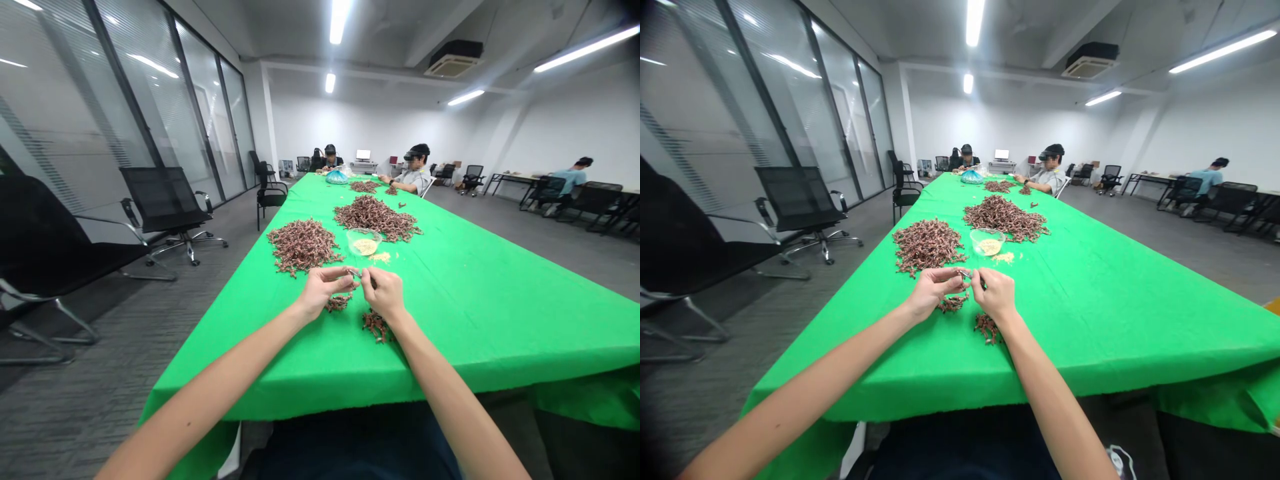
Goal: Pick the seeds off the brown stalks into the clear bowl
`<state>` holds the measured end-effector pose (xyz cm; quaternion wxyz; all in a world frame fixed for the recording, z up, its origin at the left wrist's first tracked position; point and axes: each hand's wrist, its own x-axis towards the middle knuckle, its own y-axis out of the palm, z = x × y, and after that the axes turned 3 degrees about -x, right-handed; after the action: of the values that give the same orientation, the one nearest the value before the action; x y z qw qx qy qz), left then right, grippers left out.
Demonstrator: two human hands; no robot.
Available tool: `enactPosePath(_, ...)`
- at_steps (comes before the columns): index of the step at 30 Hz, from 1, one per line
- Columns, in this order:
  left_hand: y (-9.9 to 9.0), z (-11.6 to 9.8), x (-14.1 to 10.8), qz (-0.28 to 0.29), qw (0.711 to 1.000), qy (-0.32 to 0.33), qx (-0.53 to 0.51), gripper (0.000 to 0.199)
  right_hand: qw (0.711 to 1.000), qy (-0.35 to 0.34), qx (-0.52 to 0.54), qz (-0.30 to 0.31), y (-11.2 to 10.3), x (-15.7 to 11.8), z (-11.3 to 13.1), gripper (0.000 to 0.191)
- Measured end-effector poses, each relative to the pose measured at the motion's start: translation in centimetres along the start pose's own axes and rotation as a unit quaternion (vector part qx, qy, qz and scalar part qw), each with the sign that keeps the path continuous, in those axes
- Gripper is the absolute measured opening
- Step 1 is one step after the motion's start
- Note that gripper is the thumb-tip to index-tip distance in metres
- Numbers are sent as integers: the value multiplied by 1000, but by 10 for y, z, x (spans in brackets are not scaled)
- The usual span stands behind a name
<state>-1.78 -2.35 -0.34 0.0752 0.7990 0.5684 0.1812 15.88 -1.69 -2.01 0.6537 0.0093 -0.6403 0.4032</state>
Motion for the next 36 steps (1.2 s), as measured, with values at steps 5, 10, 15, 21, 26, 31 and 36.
enactPosePath(5,0,-1,0,4,1000,19,18,47,1000,4,1,2,1,-1,0,41)
enactPosePath(10,-1,0,1,10,999,25,20,45,1000,8,7,1,0,-1,0,38)
enactPosePath(15,-2,2,4,-15,999,39,29,44,999,18,45,-7,-2,2,2,34)
enactPosePath(21,-2,2,4,-7,997,64,30,44,994,55,90,-18,-1,2,0,37)
enactPosePath(26,-2,0,3,-4,998,61,35,45,993,60,104,-11,1,1,-3,36)
enactPosePath(31,-5,3,5,5,997,66,42,44,991,70,115,-9,1,0,-3,36)
enactPosePath(36,-6,4,6,5,996,68,55,43,989,75,126,-6,0,0,-3,36)
